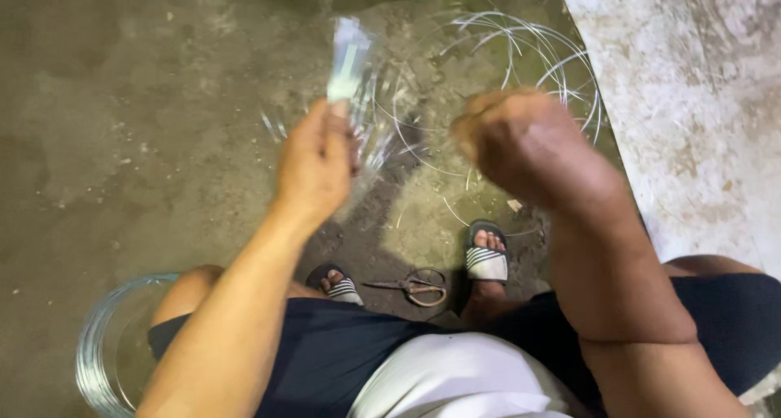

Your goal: The person gathers thin metal wires from a pile on the floor and aligns them into a neat bundle by hand. The person repeatedly picks up individual wires, straightens them, and adds them to the growing bundle held in the left hand.

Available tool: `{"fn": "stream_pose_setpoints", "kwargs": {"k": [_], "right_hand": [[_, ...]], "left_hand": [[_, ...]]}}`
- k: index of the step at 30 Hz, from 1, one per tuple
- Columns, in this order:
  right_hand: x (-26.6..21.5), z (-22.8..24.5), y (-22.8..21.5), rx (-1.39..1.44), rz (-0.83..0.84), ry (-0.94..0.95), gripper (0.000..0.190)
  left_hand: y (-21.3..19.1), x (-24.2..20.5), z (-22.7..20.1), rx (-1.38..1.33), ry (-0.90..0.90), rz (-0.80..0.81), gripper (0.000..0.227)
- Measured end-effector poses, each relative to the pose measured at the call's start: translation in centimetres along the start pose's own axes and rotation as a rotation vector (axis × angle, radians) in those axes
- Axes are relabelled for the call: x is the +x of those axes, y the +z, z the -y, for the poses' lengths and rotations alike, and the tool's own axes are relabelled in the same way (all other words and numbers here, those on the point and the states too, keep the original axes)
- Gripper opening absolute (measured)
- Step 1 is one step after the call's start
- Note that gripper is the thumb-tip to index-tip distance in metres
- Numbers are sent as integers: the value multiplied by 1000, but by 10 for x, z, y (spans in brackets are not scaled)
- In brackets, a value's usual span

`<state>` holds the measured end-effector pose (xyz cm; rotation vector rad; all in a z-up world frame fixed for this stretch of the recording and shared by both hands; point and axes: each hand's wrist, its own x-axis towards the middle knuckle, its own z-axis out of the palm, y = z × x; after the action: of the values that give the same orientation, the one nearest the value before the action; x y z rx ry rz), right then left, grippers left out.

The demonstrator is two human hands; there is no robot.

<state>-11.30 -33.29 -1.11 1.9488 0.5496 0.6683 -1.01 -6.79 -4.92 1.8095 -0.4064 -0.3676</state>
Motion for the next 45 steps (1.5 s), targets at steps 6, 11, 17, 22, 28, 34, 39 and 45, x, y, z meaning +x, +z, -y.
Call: {"fn": "stream_pose_setpoints", "kwargs": {"k": [6, 11, 17, 22, 28, 34, 39, 45], "right_hand": [[51, 18, -40, 1432, 178, 391, 13], [71, -2, -39, 1324, 17, 415, 22], [34, -42, -14, 1178, -368, 881, 40], [18, -22, 11, 1856, -196, 1428, 11], [47, 27, 5, 2257, 80, 1376, 28], [59, 50, 10, 2676, -251, 1503, 24], [57, 63, 20, 2740, -261, 1534, 17], [60, 78, 19, 2706, -122, 1529, 16]], "left_hand": [[24, -14, -7, 244, 127, -12, 28], [31, -18, -11, 250, 153, -76, 25], [24, -14, -8, 151, 36, -113, 32], [24, -11, -7, 146, 87, -198, 33], [23, -8, -8, 160, 31, -187, 33], [26, -14, -4, 213, 84, -184, 30], [28, -16, -2, 191, 71, -130, 29], [32, -17, -3, 112, 49, -64, 31]]}}
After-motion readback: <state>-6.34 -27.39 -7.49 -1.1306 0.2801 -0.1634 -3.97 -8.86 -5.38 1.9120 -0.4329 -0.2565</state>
